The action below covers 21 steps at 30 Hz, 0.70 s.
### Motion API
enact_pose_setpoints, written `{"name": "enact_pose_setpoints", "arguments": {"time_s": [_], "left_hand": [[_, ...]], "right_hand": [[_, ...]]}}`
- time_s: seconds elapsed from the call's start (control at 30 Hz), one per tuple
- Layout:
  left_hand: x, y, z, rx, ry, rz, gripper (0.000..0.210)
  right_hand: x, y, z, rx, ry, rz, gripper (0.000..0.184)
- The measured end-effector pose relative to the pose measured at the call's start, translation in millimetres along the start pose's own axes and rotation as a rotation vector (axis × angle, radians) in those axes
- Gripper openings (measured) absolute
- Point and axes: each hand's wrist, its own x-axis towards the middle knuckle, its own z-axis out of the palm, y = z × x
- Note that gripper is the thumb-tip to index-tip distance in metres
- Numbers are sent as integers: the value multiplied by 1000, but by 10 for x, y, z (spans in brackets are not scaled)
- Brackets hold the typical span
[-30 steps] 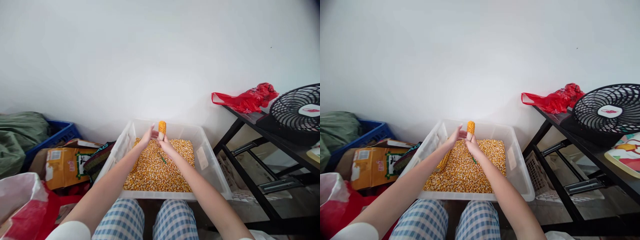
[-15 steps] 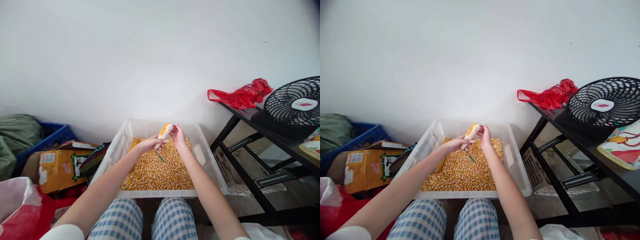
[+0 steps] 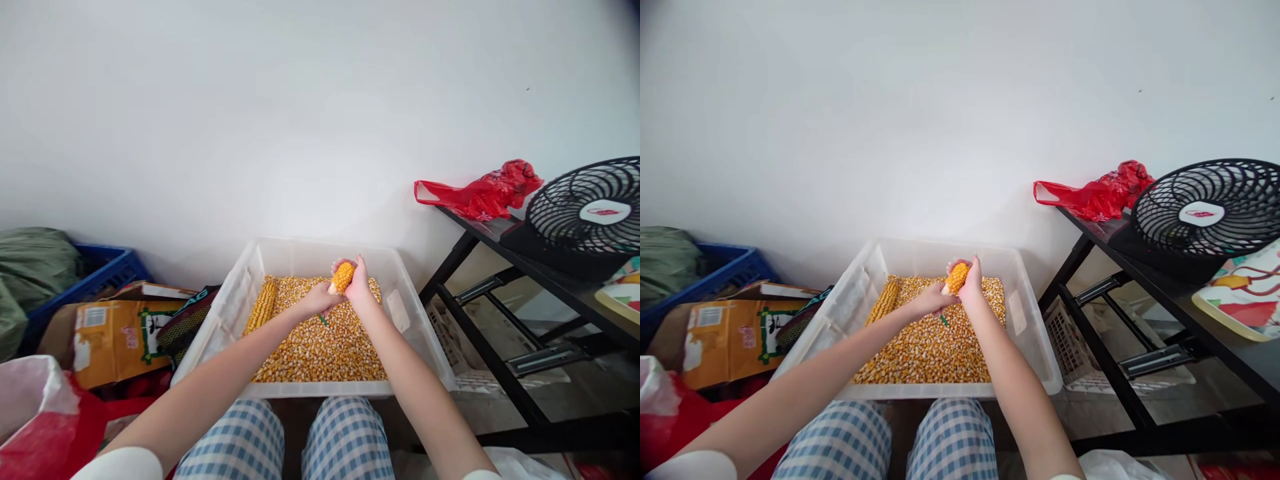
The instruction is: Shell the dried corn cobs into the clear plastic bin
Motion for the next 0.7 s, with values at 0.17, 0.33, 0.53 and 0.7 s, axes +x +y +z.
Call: {"name": "enact_pose_setpoints", "arguments": {"time_s": [0.17,0.33,0.53,0.7], "left_hand": [[57,-52,197,265,357,86,11],[40,-7,244,-94,163,30,10],[-6,80,68,-263,-84,-17,23],[61,-22,-46,105,214,113,23]], "right_hand": [[-22,73,17,-61,67,-100,49],[-76,95,16,-205,-3,-320,50],[8,-7,-16,-382,-44,-414,51],[39,-122,-21,-405,-88,-297,54]]}}
